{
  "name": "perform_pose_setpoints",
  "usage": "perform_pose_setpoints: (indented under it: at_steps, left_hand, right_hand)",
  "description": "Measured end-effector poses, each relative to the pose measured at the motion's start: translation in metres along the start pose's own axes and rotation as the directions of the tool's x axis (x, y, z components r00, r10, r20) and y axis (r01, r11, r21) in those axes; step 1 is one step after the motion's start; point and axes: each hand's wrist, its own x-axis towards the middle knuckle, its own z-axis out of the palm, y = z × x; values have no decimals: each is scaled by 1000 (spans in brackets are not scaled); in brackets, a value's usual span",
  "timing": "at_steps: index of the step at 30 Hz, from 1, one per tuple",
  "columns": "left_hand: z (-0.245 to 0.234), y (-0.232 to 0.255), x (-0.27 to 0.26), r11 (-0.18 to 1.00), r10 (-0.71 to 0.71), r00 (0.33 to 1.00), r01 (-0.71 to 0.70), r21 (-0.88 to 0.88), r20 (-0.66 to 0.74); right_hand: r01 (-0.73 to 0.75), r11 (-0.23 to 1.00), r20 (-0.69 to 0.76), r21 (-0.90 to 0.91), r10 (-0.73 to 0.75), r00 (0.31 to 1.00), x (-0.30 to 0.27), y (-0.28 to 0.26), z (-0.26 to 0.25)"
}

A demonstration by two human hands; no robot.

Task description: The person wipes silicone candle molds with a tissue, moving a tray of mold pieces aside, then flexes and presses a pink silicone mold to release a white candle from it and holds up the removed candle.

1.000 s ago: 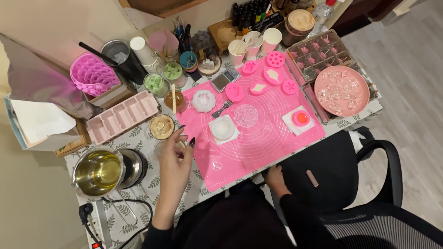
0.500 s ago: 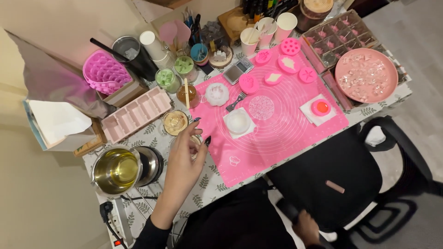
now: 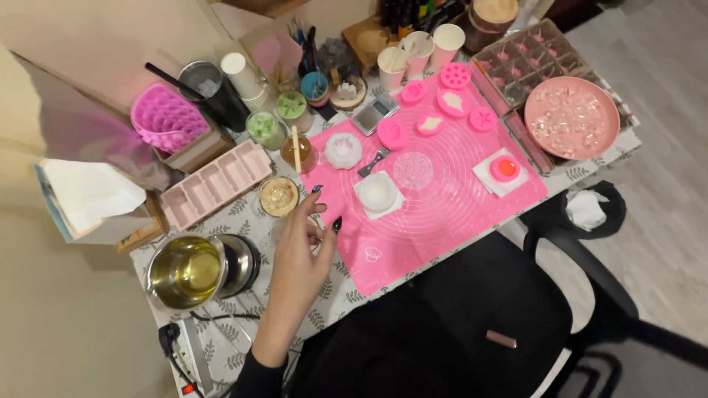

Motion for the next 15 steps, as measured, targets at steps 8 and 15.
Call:
perform_pose_setpoints:
  at_steps: [8,15]
  left_hand:
    - [-11,-16,12,995,-32,990,45,89,-138]
    - [18,6,67,989,-17,986,41,144,-168]
  right_hand:
    - [-110,986,-216,-125,81,973,182,99,-139]
    - [-43,997,462,-68,70,884,288,357,-58]
